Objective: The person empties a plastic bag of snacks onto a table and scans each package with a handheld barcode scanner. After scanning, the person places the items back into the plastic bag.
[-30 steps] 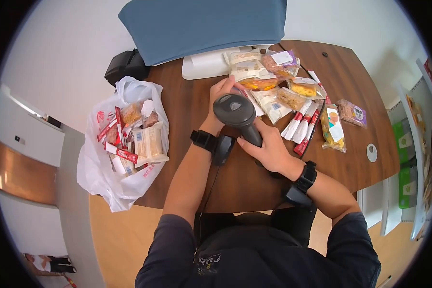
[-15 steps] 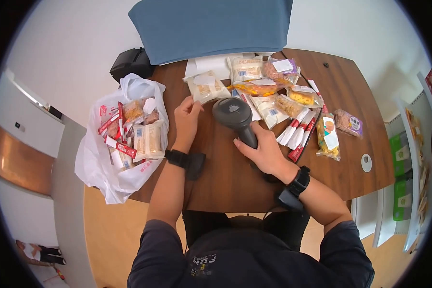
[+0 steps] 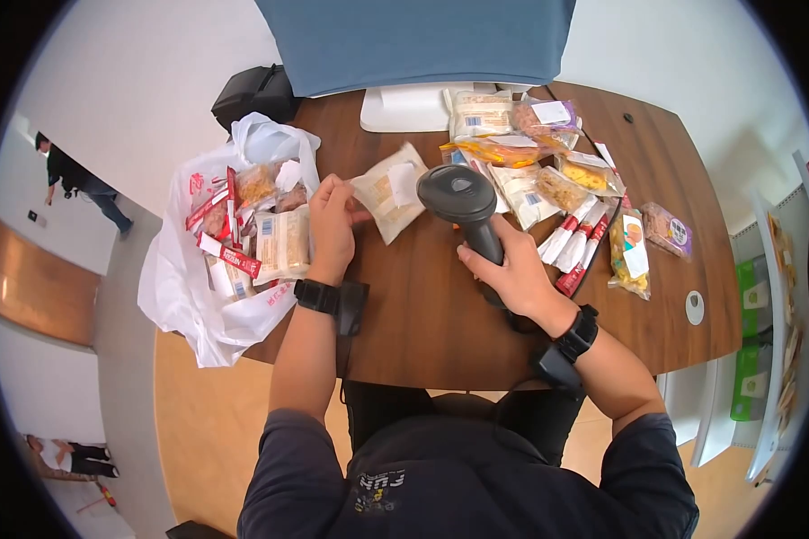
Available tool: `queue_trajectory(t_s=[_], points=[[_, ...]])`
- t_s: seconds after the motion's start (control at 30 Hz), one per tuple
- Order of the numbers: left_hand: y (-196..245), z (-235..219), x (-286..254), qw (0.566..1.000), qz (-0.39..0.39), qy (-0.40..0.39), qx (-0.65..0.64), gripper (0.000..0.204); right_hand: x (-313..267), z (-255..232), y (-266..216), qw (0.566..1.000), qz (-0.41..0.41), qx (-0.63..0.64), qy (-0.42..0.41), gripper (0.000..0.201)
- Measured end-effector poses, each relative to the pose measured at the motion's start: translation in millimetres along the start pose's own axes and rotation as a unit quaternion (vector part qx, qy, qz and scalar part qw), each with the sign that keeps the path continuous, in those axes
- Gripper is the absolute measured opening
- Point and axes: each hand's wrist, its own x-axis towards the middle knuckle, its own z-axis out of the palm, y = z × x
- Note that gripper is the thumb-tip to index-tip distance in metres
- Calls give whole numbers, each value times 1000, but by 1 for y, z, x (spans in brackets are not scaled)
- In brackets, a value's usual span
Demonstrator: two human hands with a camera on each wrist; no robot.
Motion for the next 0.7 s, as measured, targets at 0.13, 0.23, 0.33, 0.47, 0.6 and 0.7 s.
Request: queue_trajectory(t_s=[0.13, 0.23, 0.33, 0.47, 0.6, 0.7], points=[[-3, 1, 0, 1000, -22, -17, 0, 19, 0, 0, -2, 999, 10, 19, -33, 45], [-6, 3, 1, 1000, -18, -15, -14, 20, -1, -2, -6, 998, -14, -32, -57, 46], [-5, 8, 0, 999, -19, 0, -27, 20, -5, 0, -10, 996, -27, -38, -69, 45], [-7, 2, 1, 1000, -6, -9, 0, 19, -6, 6, -10, 995, -81, -37, -56, 43], [-6, 7, 0, 1000, -12, 10, 26, 19, -5, 4, -7, 993, -95, -52, -43, 39], [-4, 8, 2, 1000, -12, 11, 5, 20, -5, 4, -7, 997, -32, -41, -54, 36]])
